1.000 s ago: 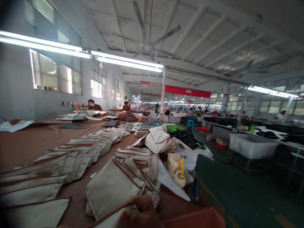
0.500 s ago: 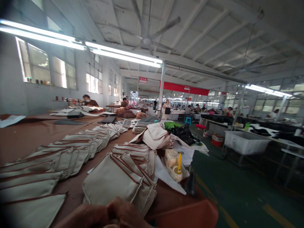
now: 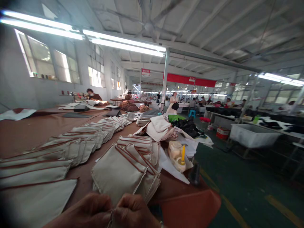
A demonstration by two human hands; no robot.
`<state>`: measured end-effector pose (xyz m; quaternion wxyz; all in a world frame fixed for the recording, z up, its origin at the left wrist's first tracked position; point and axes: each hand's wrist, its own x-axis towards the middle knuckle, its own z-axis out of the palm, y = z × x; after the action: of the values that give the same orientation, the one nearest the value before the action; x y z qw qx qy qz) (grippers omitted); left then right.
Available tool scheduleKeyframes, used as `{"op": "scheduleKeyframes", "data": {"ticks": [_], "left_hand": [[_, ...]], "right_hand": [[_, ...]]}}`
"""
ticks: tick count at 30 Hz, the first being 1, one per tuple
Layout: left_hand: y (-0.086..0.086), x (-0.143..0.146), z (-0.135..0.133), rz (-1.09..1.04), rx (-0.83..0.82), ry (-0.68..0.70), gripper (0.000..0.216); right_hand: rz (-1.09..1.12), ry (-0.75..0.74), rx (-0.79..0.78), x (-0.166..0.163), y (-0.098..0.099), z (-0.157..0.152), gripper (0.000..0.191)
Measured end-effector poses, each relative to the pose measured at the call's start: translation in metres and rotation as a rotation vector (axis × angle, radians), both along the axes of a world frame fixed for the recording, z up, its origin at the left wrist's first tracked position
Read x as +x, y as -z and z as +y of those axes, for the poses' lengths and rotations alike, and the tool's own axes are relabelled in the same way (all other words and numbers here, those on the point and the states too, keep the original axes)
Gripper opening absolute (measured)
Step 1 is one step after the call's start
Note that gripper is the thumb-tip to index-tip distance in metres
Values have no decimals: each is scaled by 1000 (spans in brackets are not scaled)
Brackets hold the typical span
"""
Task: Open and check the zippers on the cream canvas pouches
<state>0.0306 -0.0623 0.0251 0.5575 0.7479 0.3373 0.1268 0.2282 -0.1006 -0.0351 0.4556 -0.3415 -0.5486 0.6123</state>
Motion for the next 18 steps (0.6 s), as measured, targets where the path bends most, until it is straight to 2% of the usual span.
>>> {"op": "scheduleKeyframes", "data": {"ticks": [4, 8, 11, 14, 18], "left_hand": [[-14, 5, -10, -101, -121, 22, 48], [-16, 8, -16, -197, -219, 27, 45], [-13, 9, -19, -180, -193, -15, 42], [-13, 12, -20, -130, -136, -75, 30], [-16, 16, -22, -149, -170, -104, 23]], "right_hand": [[54, -10, 33, 9, -11, -6, 35], [28, -38, 17, 14, -12, -13, 31], [21, -37, 13, 13, -15, -17, 29], [-6, -11, 51, 11, -18, -18, 30], [0, -23, 28, 11, -17, -19, 30]]}}
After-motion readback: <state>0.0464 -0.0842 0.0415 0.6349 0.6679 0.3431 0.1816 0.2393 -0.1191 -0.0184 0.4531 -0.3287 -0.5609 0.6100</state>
